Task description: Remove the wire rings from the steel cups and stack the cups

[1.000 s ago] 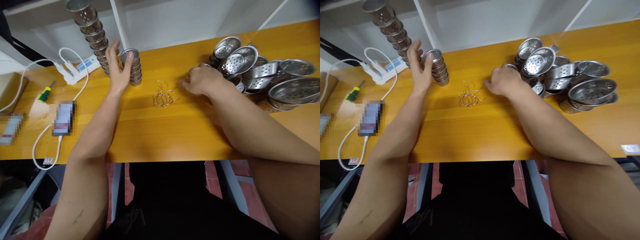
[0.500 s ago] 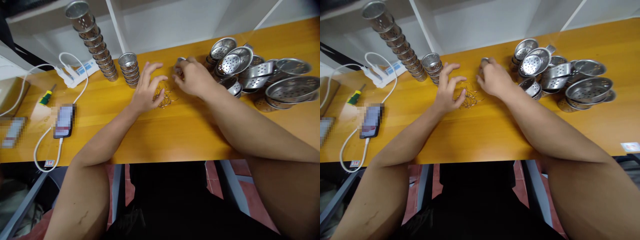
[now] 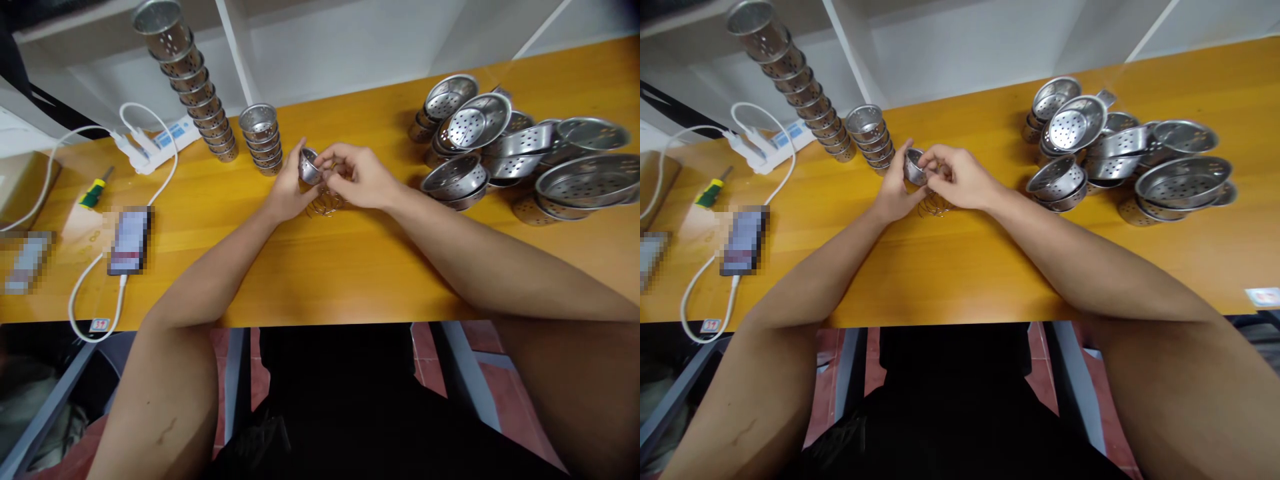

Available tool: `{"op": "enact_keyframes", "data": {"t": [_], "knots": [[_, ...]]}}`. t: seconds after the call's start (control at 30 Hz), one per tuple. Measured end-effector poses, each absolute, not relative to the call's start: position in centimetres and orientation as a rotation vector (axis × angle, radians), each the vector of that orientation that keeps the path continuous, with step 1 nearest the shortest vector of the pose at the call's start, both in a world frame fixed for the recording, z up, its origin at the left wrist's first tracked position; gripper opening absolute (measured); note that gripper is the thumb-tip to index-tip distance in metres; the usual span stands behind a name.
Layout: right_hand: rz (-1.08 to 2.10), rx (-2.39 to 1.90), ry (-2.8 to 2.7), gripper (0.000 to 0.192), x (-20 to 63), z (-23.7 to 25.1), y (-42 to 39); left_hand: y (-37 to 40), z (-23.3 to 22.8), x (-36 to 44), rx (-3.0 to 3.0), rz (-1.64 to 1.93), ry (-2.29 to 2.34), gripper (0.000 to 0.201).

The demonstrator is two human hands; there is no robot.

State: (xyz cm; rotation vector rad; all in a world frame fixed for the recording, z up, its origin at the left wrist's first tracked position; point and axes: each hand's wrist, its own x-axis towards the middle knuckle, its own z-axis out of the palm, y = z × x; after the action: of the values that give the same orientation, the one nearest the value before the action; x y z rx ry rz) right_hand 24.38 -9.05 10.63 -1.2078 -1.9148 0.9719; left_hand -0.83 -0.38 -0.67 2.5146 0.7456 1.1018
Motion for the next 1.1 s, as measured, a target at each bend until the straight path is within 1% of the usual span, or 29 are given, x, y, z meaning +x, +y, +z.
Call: {"op": "enact_keyframes", "data": {"t": [0.03, 0.1, 0.27, 0.37, 0.43, 0.53, 0.63, 0.73, 0.8, 0.9, 1.1], "knots": [[1.018, -1.198, -1.847, 0.040, 24.1, 10.3, -8.9, -0.4, -0.6, -0.9, 2.498, 1.104, 0.758, 0.111], [1.093, -1.166, -1.747, 0.045, 23.7, 9.8, -8.6, -0.2, -0.8, -0.8, 2.472, 1.111, 0.779, 0.110], [1.066, -1.177, -1.670, 0.081, 23.5, 9.8, -8.1, 0.6, -1.2, -0.7, 2.519, 1.113, 0.750, 0.116], [1.008, -1.261, -1.698, 0.093, 23.6, 9.9, -8.1, 0.4, -1.0, -0.7, 2.558, 1.073, 0.696, 0.116], [0.957, -1.245, -1.744, 0.095, 23.6, 9.8, -8.2, 0.1, -0.8, -0.7, 2.536, 1.026, 0.727, 0.119], [0.874, -1.168, -1.849, 0.093, 23.7, 9.4, -8.3, -0.1, -0.7, -1.0, 2.491, 1.016, 0.743, 0.121], [0.811, -1.175, -1.930, 0.088, 23.9, 9.2, -8.3, 0.2, -0.8, -1.4, 2.502, 1.021, 0.678, 0.112], [0.782, -1.219, -1.948, 0.089, 24.1, 9.4, -8.3, 0.6, -0.7, -1.4, 2.521, 1.028, 0.655, 0.102], [0.806, -1.226, -1.937, 0.092, 24.2, 9.6, -8.1, 0.8, -0.7, -1.2, 2.527, 1.037, 0.654, 0.099], [0.890, -1.198, -1.885, 0.098, 24.5, 9.6, -7.5, 0.9, -0.8, -0.8, 2.533, 1.033, 0.650, 0.100], [1.056, -1.139, -1.596, 0.096, 24.7, 10.2, -7.0, 0.7, -0.4, -1.3, 2.510, 0.995, 0.725, 0.110]]}}
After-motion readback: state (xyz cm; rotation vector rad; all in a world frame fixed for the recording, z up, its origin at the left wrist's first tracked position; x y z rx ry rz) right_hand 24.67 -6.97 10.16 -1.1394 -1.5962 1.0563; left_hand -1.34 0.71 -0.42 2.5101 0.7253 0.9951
